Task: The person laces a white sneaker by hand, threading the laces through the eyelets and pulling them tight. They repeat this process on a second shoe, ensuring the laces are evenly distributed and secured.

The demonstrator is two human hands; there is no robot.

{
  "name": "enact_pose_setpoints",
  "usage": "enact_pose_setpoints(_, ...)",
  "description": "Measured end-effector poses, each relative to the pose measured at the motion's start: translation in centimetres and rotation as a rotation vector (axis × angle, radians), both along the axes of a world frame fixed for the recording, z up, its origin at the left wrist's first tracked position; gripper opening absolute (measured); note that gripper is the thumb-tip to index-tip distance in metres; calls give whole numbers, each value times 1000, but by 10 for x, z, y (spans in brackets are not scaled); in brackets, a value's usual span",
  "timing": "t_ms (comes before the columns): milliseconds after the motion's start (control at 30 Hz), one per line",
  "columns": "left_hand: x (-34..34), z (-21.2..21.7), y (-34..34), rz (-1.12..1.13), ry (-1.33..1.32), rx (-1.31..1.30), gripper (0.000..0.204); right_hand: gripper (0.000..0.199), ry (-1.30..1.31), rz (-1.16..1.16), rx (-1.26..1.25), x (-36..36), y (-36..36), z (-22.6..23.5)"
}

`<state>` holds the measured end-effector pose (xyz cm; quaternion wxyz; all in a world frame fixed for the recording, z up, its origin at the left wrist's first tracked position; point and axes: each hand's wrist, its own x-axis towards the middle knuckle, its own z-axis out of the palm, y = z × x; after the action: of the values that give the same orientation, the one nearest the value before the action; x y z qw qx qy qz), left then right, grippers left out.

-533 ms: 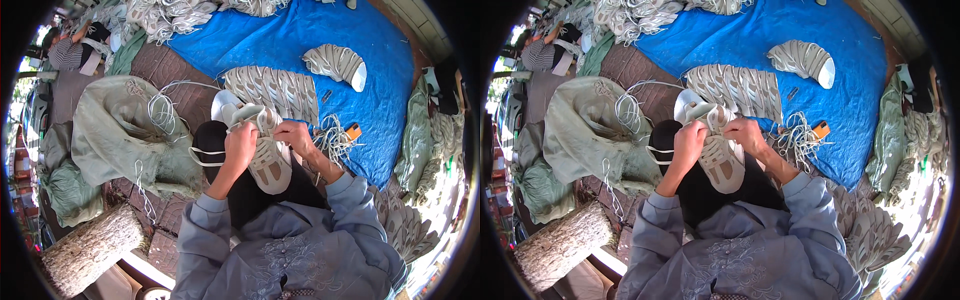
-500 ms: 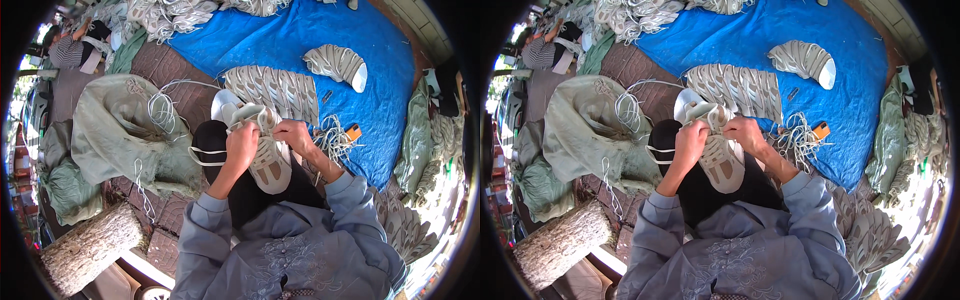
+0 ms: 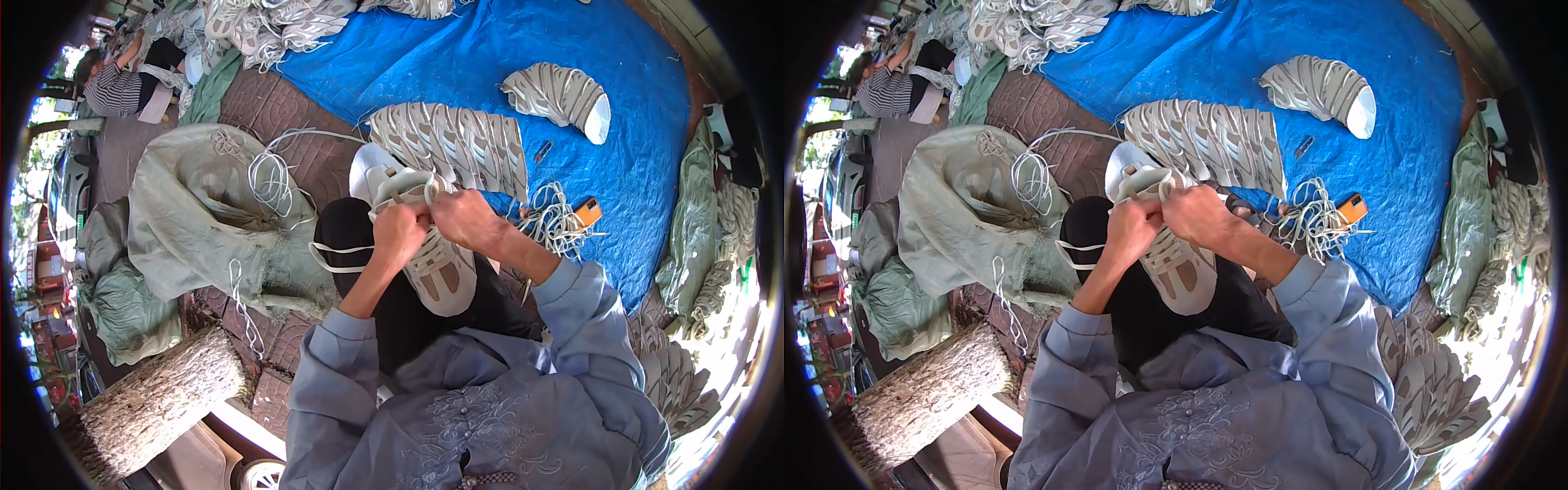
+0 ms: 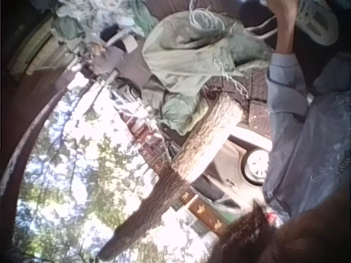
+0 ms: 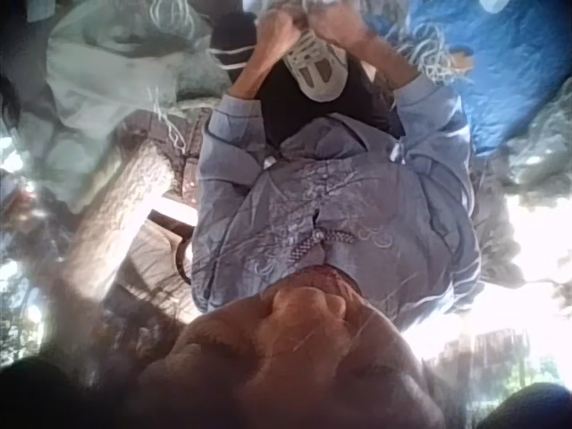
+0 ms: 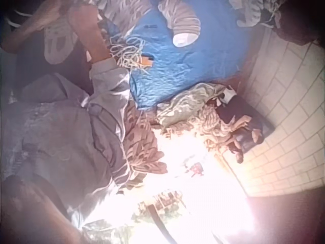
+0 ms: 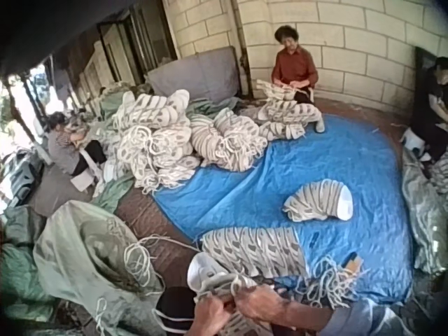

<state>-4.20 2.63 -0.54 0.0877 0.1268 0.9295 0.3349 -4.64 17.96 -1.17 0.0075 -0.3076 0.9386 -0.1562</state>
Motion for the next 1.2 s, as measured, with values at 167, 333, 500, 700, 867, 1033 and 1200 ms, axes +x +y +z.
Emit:
enact_pose_setpoints(167, 2, 8, 8, 4, 15, -74, 10, 8, -945, -405, -817, -2, 25, -13)
enact_pose_setpoints(333, -11, 5, 10, -142, -32, -267, 10, 8, -323, -163, -651, 1, 18, -29)
enact_pose_setpoints(500, -15, 5, 7, -165, -70, -232, 12, 9, -409, -157, -790, 2, 20, -29)
enact_pose_setpoints(700, -10, -2, 4, -124, 0, -122, 12, 11, -108, -75, -664, -1, 12, -22)
enact_pose_setpoints(867, -12, 1, 6, -125, 10, -170, 12, 11, -21, -66, -488, 5, 7, -17)
enact_pose_setpoints(1033, -15, 14, -21, -211, -209, -4, 13, 10, -336, -11, -756, 0, 11, -6)
enact_pose_setpoints(1200, 4, 74, -80, 27, -677, 746, 21, 14, -611, -107, -911, -2, 21, -21)
